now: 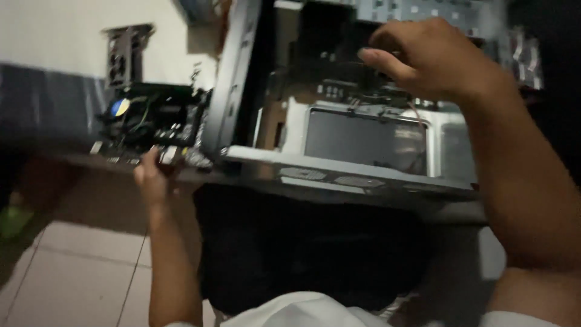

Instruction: Installing an Intel stock CPU cooler onto a motherboard and fitting an I/O shield into a computer case.

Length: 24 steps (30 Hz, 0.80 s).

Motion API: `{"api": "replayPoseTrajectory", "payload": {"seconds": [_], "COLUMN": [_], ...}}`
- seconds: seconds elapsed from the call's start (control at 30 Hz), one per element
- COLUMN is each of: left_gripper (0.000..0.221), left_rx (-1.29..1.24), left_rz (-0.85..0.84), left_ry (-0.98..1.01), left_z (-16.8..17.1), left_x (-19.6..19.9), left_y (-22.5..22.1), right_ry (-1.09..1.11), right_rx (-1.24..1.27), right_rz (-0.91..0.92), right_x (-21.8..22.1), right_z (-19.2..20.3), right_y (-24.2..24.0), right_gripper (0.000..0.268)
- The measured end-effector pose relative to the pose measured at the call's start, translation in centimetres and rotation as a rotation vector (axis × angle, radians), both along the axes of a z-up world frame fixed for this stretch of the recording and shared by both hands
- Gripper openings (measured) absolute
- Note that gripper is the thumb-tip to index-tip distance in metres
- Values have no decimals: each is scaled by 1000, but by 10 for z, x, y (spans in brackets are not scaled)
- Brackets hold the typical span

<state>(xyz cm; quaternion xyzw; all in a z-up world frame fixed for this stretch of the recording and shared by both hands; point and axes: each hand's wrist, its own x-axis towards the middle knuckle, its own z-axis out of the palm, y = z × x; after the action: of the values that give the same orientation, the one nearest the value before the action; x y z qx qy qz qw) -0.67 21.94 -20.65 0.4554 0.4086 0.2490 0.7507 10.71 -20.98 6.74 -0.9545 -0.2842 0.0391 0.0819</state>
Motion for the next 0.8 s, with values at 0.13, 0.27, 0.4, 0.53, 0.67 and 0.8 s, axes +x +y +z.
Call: {"api": "replayPoseTrajectory", "payload": {"seconds": [0.13, 0.27, 0.4, 0.53, 0.67, 0.8], "left_gripper": [33, 52, 78, 68, 69, 62], "left_rx": [62, 373, 557, 368, 646, 772], "left_rz": [-205, -413, -533, -521, -658, -748], "left_ry": [-27, 172, 295, 290, 547, 591], "left_z": [-11, 13, 21, 33, 28, -18], "left_x": [-12, -13, -24, -33, -48, -15], "left_y": [17, 14, 16, 18, 65, 184], "right_ry": [-18, -265, -250, -267, -293, -262], "right_rx": [122, 339, 525, 387, 610, 651], "right_rz": [-75, 20, -221, -225, -375, -441], "right_x": [-17, -68, -145, -152, -154, -155], "right_z": [27, 26, -9, -57, -79, -79], "right_y": [-32, -84, -106, -120, -121, -120], "right_gripper": [35, 27, 42, 39, 33, 30]}}
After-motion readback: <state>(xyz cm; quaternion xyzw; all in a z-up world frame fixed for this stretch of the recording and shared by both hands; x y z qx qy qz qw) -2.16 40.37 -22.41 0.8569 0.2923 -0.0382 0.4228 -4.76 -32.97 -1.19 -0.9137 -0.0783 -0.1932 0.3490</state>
